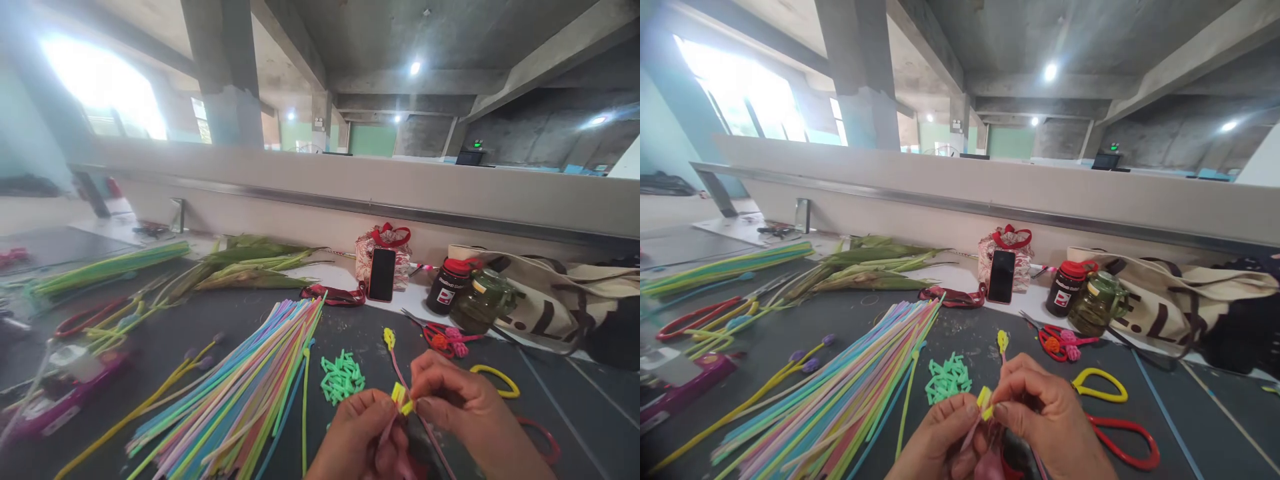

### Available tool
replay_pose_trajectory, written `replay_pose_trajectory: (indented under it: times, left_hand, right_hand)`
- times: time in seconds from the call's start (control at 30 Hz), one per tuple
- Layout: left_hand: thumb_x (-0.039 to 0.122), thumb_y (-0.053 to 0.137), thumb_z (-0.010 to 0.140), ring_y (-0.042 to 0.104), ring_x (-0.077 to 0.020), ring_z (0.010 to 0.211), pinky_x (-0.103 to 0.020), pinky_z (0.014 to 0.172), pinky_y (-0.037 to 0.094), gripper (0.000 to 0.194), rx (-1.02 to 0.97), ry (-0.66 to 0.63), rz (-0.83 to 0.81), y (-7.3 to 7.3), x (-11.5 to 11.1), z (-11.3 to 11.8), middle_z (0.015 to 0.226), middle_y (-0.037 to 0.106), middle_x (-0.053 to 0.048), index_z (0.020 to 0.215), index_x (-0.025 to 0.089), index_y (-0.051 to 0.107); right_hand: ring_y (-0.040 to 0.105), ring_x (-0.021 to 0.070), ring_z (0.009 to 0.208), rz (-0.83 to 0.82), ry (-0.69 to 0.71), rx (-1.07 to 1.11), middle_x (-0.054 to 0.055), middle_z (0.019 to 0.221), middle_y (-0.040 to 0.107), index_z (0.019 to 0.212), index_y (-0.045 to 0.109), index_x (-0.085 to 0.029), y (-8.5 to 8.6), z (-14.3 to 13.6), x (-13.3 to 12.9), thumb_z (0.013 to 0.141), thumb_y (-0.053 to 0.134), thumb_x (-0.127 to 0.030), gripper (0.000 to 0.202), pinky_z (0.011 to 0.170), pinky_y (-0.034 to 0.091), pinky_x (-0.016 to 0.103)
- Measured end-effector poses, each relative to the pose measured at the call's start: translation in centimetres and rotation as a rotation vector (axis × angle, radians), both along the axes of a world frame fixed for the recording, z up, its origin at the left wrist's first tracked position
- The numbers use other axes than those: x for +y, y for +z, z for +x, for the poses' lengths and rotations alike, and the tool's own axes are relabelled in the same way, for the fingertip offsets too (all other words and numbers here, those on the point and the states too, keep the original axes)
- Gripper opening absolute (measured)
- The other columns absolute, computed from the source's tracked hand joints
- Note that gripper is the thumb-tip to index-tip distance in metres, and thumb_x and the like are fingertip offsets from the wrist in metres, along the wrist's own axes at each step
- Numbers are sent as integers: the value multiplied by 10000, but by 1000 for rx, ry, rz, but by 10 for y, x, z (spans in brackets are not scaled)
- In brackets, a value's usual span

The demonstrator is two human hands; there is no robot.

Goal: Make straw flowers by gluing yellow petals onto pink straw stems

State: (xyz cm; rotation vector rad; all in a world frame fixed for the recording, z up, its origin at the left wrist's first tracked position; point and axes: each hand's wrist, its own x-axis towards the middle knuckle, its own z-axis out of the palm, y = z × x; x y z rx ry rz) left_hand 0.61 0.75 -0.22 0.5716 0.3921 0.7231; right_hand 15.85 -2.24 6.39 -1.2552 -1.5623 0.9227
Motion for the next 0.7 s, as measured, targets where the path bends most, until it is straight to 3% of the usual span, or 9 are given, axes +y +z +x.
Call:
replay_pose_trajectory:
  times: [0.33, 0.47, 0.63, 0.7]
  left_hand:
    - [453, 735, 562, 272, -5, 227, -176, 286, 90, 376, 51, 34, -2, 11, -2, -2, 398, 549, 23, 582, 146, 519]
    - [439, 720, 597, 268, 7, 242, -174, 294, 81, 362, 48, 55, 14, 10, -3, -1, 431, 562, 19, 571, 137, 522]
    - [494, 750, 503, 254, 1, 219, -186, 280, 88, 427, 71, 37, 7, 6, -1, 1, 382, 527, 27, 521, 134, 521]
    - [475, 744, 530, 258, -1, 224, -183, 286, 104, 406, 58, 24, 7, 5, 0, 0, 376, 515, 36, 531, 135, 524]
  right_hand:
    - [538, 180, 731, 49, -99, -152, 12, 761, 538, 640, 668, -233, -3, -3, -1, 713, 645, -298, 101, 627, 445, 242]
    - [543, 177, 720, 67, -131, -135, 6, 745, 535, 622, 659, -232, -5, -5, -1, 704, 645, -295, 104, 610, 448, 236]
    - [534, 178, 713, 93, -146, -147, 5, 729, 521, 608, 639, -227, -6, -6, 0, 705, 641, -319, 134, 609, 431, 243]
    - [530, 180, 704, 97, -155, -173, 11, 724, 517, 608, 628, -225, -6, -7, 0, 718, 623, -351, 167, 595, 431, 246]
